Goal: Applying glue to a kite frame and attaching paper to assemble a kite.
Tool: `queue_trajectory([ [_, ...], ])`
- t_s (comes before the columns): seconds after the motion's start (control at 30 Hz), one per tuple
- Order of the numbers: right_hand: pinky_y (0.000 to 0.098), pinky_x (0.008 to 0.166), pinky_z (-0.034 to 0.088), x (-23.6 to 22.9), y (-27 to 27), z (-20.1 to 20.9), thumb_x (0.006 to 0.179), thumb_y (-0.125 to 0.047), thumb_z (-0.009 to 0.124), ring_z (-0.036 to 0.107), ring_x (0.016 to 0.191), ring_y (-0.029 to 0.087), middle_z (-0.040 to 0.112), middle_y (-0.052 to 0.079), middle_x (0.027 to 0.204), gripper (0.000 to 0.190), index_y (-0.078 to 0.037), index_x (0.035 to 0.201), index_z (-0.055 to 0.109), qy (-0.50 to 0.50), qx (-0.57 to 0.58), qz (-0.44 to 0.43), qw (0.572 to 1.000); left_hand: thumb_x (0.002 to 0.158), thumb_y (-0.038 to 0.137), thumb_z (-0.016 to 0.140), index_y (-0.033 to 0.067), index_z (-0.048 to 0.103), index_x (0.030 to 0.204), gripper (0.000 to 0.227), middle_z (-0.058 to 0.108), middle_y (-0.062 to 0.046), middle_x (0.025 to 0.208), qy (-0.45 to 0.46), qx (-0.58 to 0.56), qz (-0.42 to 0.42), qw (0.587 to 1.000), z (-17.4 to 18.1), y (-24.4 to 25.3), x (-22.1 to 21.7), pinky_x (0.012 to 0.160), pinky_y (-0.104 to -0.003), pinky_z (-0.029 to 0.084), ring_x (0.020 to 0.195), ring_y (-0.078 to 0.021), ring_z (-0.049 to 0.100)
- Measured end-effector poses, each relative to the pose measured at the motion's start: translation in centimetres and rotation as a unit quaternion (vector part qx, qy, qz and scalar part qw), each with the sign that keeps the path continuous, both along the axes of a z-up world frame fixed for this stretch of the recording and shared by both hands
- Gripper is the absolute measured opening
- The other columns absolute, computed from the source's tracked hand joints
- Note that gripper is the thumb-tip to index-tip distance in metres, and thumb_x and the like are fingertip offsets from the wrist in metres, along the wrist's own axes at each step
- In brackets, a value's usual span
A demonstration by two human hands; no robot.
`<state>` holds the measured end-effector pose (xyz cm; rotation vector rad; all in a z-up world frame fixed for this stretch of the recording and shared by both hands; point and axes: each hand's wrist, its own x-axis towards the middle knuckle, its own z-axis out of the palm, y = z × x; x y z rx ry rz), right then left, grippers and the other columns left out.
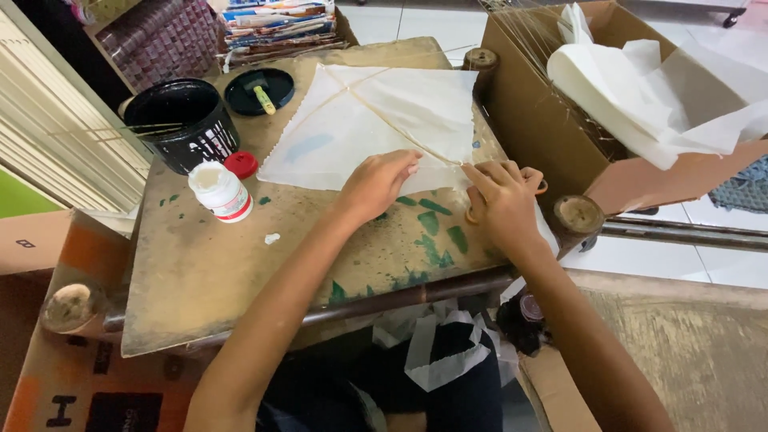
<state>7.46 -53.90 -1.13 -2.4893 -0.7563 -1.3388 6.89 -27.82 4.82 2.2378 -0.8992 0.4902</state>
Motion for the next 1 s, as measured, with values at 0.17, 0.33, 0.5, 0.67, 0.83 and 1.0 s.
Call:
queue_trajectory([
  [0.17, 0.0389, 0.083, 0.030, -0.2, 0.4, 0.5, 0.095, -0.020, 0.061, 0.059, 0.091, 0.021, 0.066, -0.002, 0.098, 0.025, -0.025, 0.114, 0.077, -0.016, -0.022, -0.002, 1.000, 0.108, 0.017, 0.049, 0.0115, 0.060, 0.098, 0.016, 0.069, -0.008, 0.085, 0.012, 0.004, 0.004, 1.000, -0.2, 0.1, 0.4, 0.083, -0.044, 0.057, 0.087, -0.0288, 0.072],
  [0.33, 0.0409, 0.085, 0.034, -1.1, 0.7, 1.0, 0.096, -0.019, 0.062, 0.061, 0.094, 0.022, 0.069, 0.001, 0.103, 0.024, -0.025, 0.112, 0.079, -0.014, -0.028, 0.000, 1.000, 0.108, 0.016, 0.050, 0.0106, 0.061, 0.099, 0.015, 0.069, -0.009, 0.087, 0.008, 0.014, 0.023, 1.000, -1.2, 0.0, 1.5, 0.083, -0.045, 0.057, 0.088, -0.0299, 0.072],
  [0.5, 0.0377, 0.084, 0.034, -0.6, -0.2, 0.0, 0.094, -0.017, 0.063, 0.064, 0.091, 0.018, 0.067, -0.003, 0.099, 0.019, -0.024, 0.105, 0.077, -0.039, -0.052, 0.029, 0.998, 0.109, 0.020, 0.047, 0.0144, 0.062, 0.104, 0.017, 0.071, -0.007, 0.093, 0.064, 0.005, 0.036, 0.997, -2.8, -0.4, 1.4, 0.084, -0.048, 0.057, 0.092, -0.0311, 0.072],
  [0.67, 0.0379, 0.087, 0.034, -1.1, -0.5, 0.1, 0.092, -0.015, 0.065, 0.066, 0.091, 0.018, 0.069, -0.004, 0.099, 0.016, -0.022, 0.102, 0.075, -0.037, -0.046, 0.049, 0.997, 0.109, 0.021, 0.045, 0.0163, 0.062, 0.105, 0.018, 0.072, -0.007, 0.092, 0.086, 0.022, 0.057, 0.994, -3.2, -1.1, 1.1, 0.083, -0.047, 0.058, 0.091, -0.0307, 0.073],
  [0.83, 0.0355, 0.086, 0.035, -2.3, -0.4, 1.2, 0.093, -0.014, 0.071, 0.068, 0.086, 0.015, 0.073, -0.004, 0.099, 0.013, -0.021, 0.102, 0.076, -0.025, -0.026, 0.084, 0.996, 0.109, 0.020, 0.045, 0.0159, 0.061, 0.103, 0.018, 0.071, -0.009, 0.088, 0.098, 0.023, 0.071, 0.992, -3.4, -1.1, 1.1, 0.080, -0.049, 0.059, 0.088, -0.0326, 0.073],
  [1.0, 0.0294, 0.083, 0.036, -3.3, -1.3, 1.7, 0.095, -0.013, 0.072, 0.069, 0.086, 0.011, 0.076, -0.010, 0.105, 0.018, -0.028, 0.105, 0.077, -0.019, -0.015, 0.077, 0.997, 0.108, 0.016, 0.045, 0.0152, 0.060, 0.100, 0.017, 0.070, -0.007, 0.087, 0.102, 0.025, 0.066, 0.992, -3.2, -1.3, 1.1, 0.079, -0.048, 0.059, 0.086, -0.0314, 0.073],
])
